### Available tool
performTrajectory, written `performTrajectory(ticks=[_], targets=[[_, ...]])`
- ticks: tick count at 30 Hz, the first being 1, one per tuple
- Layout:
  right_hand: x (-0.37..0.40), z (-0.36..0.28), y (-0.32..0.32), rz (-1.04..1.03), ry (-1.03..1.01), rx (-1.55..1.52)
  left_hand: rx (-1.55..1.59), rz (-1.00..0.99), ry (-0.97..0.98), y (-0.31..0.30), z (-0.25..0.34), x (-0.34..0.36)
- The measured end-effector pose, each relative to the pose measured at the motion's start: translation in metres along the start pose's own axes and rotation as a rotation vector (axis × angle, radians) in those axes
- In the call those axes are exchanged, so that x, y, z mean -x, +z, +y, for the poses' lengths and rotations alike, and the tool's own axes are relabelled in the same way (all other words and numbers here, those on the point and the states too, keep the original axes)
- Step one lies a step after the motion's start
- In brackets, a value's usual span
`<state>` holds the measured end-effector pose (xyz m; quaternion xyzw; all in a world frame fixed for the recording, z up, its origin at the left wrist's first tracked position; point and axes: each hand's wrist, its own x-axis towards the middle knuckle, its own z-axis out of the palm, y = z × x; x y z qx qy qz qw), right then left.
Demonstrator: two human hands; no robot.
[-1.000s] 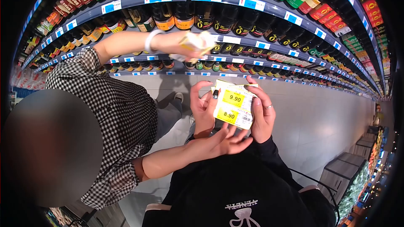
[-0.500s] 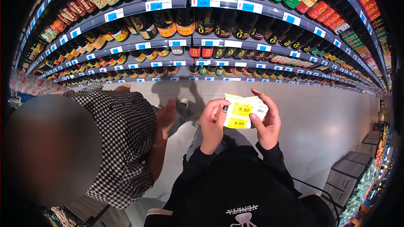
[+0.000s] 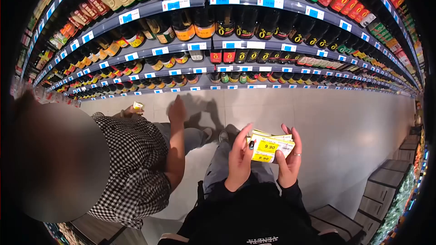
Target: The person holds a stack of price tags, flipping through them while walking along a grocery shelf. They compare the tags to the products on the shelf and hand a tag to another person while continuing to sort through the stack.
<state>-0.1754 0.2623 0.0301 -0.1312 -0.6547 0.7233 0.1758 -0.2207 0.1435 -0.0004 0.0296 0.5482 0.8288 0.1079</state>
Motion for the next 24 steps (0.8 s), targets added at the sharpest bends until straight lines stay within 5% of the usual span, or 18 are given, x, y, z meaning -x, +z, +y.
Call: performTrajectory(ticks=[3, 5, 6, 9, 14, 21, 24], targets=[[0.028, -0.005, -0.009, -0.070, 0.116, -0.091, 0.033, -0.033, -0.035, -0.007, 0.005, 0.029], [0.046, -0.003, -0.018, -0.158, 0.138, -0.100, -0.429, -0.205, 0.129, -0.016, 0.015, 0.043], [0.055, -0.003, -0.019, -0.232, 0.172, -0.103, -0.403, -0.246, 0.015, -0.019, 0.027, 0.052], [0.090, -0.005, -0.026, -0.297, 0.173, -0.085, -0.529, -0.152, 0.122, -0.016, 0.021, 0.095], [0.165, -0.001, -0.035, -0.331, 0.177, -0.152, -0.485, 0.052, 0.073, -0.009, -0.001, 0.190], [0.254, 0.007, -0.054, -0.380, 0.172, -0.055, -0.494, -0.010, 0.062, -0.026, 0.008, 0.280], [0.272, -0.014, -0.024, -0.284, 0.013, -0.132, -0.376, -0.004, 0.109, -0.041, 0.028, 0.299]])
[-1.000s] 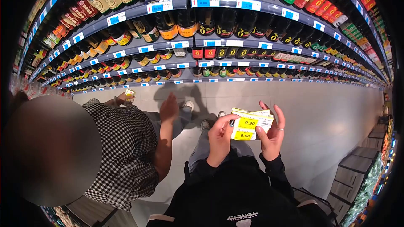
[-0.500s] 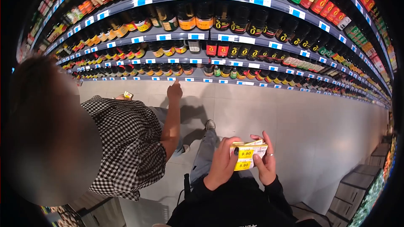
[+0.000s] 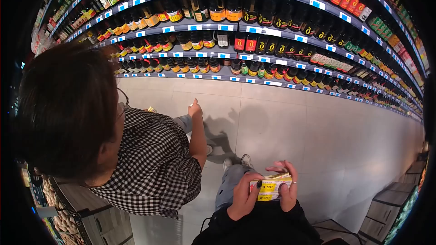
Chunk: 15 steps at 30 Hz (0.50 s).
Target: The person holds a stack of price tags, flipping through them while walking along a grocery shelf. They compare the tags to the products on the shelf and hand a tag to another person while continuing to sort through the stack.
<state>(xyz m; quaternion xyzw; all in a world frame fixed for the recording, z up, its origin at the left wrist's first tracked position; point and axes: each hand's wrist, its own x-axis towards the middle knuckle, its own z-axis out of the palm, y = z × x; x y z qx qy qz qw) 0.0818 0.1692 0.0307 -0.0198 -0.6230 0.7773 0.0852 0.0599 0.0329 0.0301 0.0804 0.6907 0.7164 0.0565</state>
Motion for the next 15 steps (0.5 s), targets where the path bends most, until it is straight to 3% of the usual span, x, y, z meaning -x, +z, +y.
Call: performTrajectory(ticks=[3, 6, 9, 15], targets=[[0.018, -0.013, 0.013, -0.035, -0.114, -0.070, 0.045, 0.020, 0.146, -0.005, 0.012, 0.021], [0.040, -0.029, 0.033, -0.072, -0.172, -0.049, 0.154, 0.130, 0.152, -0.015, 0.029, 0.050], [0.053, -0.048, 0.087, -0.090, -0.179, -0.110, 0.279, 0.062, 0.121, -0.064, 0.061, 0.061], [0.088, -0.051, 0.112, -0.198, -0.264, -0.197, 0.239, -0.015, 0.339, -0.089, 0.054, 0.100]])
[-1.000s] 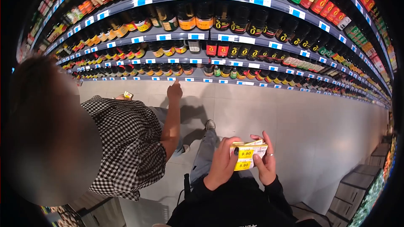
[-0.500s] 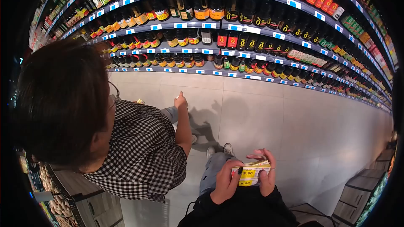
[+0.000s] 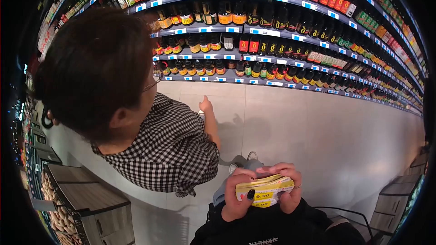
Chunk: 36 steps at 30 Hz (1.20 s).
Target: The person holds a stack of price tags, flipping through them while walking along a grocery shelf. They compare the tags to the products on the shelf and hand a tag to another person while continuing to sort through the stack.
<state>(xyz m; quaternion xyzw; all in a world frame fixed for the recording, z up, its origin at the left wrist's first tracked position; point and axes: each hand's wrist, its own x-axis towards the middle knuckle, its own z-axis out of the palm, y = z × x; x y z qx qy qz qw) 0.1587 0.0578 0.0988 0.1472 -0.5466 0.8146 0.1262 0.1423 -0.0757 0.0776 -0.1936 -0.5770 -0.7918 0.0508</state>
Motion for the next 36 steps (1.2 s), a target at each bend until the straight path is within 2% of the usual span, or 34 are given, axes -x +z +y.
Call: performTrajectory(ticks=[2, 5, 8, 10, 11, 12, 14, 15, 16, 18, 20, 21, 22, 24, 26, 27, 28, 29, 31, 32, 34, 35, 36], targets=[[0.004, -0.005, 0.011, -0.041, -0.047, -0.002, 0.021, -0.001, 0.016, -0.001, 0.011, 0.002], [0.013, -0.005, 0.029, 0.087, -0.078, -0.011, 0.087, -0.001, 0.052, -0.005, 0.018, 0.012], [0.014, 0.001, 0.030, 0.037, -0.157, 0.000, 0.059, -0.023, 0.065, -0.014, 0.018, 0.018], [0.023, 0.002, 0.029, -0.020, -0.104, -0.109, 0.061, 0.026, 0.087, -0.014, 0.018, 0.018], [0.027, 0.002, 0.029, 0.007, -0.102, -0.109, 0.003, 0.124, 0.022, -0.005, 0.023, 0.016], [0.030, 0.003, 0.030, 0.034, -0.141, -0.076, -0.012, 0.102, 0.026, -0.007, 0.018, 0.017], [0.029, 0.000, 0.027, 0.072, -0.096, -0.088, 0.033, 0.106, 0.026, -0.003, 0.013, 0.013], [0.030, -0.004, 0.031, 0.123, -0.078, -0.148, -0.036, 0.003, 0.006, -0.006, 0.019, 0.011], [0.034, -0.007, 0.028, 0.148, -0.084, -0.082, -0.111, -0.098, -0.003, -0.008, 0.024, 0.010], [0.040, -0.022, 0.030, 0.295, -0.096, 0.226, -0.089, -0.057, -0.042, 0.007, 0.021, 0.019], [0.053, -0.040, 0.026, 0.329, -0.162, 0.274, -0.054, -0.063, -0.132, 0.018, 0.017, 0.032], [0.057, -0.046, 0.024, 0.341, -0.186, 0.301, -0.003, -0.114, 0.137, -0.009, -0.051, 0.038], [0.062, -0.050, 0.022, 0.345, -0.211, 0.311, 0.008, -0.131, 0.155, -0.022, -0.079, 0.039], [0.072, -0.057, 0.014, 0.423, -0.197, 0.175, 0.082, -0.458, 0.087, -0.037, -0.125, 0.038], [0.079, -0.068, 0.002, 0.466, -0.212, 0.209, 0.151, -0.784, 0.008, -0.037, -0.155, 0.037], [0.083, -0.071, -0.005, 0.478, -0.255, 0.185, 0.181, -0.948, -0.035, -0.031, -0.165, 0.035], [0.087, -0.075, -0.012, 0.490, -0.299, 0.160, 0.209, -1.113, -0.079, -0.003, -0.142, 0.023], [0.092, -0.082, -0.020, 0.499, -0.314, 0.169, 0.153, -0.843, -0.064, 0.029, -0.108, 0.040], [0.105, -0.099, -0.037, 0.533, -0.352, 0.171, 0.020, -0.283, -0.073, 0.130, 0.017, 0.051], [0.114, -0.106, -0.047, 0.543, -0.358, 0.178, 0.027, -0.295, -0.075, 0.142, 0.009, 0.053], [0.133, -0.121, -0.071, 0.583, -0.370, 0.213, 0.175, -0.465, 0.053, 0.175, -0.001, 0.051], [0.143, -0.129, -0.083, 0.588, -0.370, 0.220, 0.182, -0.469, 0.050, 0.191, -0.001, 0.063], [0.154, -0.138, -0.094, 0.628, -0.386, 0.269, 0.159, -0.407, -0.037, 0.209, 0.001, 0.079]])
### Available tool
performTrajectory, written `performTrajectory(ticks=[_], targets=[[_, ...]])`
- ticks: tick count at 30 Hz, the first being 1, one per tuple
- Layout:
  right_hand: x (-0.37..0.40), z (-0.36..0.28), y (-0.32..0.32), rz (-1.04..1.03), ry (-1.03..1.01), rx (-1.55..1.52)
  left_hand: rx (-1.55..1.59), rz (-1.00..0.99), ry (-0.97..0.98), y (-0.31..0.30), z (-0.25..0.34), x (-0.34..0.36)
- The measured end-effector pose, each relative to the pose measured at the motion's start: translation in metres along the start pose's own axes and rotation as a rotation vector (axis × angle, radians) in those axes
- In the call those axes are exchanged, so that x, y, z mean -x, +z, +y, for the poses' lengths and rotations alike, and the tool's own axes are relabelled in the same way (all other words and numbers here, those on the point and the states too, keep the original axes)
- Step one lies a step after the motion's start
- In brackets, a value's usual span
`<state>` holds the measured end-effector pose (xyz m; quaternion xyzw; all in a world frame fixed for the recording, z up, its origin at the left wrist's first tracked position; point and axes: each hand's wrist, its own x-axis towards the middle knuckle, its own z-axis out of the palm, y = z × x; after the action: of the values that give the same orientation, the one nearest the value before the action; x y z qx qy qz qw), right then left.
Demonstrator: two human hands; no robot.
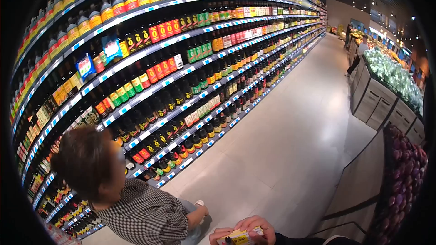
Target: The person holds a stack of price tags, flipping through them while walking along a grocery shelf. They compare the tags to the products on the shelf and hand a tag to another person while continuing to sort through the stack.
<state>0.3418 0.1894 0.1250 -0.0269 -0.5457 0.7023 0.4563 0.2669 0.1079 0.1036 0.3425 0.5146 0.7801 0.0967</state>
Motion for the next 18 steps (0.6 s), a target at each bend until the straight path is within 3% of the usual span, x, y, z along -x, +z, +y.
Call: performTrajectory(ticks=[2, 4, 8, 10, 13, 15, 18], targets=[[-0.007, -0.013, -0.033, 0.032, -0.027, 0.050, -0.004, 0.069, -0.083, 0.042, -0.008, 0.003], [-0.014, -0.025, -0.064, 0.117, -0.123, 0.087, 0.008, -0.037, -0.077, 0.074, -0.024, -0.001], [-0.018, -0.034, -0.124, 0.264, -0.124, 0.150, 0.092, -0.226, -0.035, 0.132, -0.055, -0.011], [-0.024, -0.045, -0.154, 0.242, -0.182, 0.205, 0.138, -0.284, -0.060, 0.155, -0.068, -0.012], [-0.029, -0.060, -0.187, 0.277, -0.101, 0.222, 0.237, -0.327, -0.163, 0.191, -0.081, -0.015], [-0.034, -0.065, -0.206, 0.310, -0.067, 0.209, 0.333, -0.367, -0.388, 0.210, -0.085, -0.021], [-0.051, -0.070, -0.232, 0.362, -0.137, 0.150, 0.358, -0.448, -0.403, 0.239, -0.102, -0.032]])
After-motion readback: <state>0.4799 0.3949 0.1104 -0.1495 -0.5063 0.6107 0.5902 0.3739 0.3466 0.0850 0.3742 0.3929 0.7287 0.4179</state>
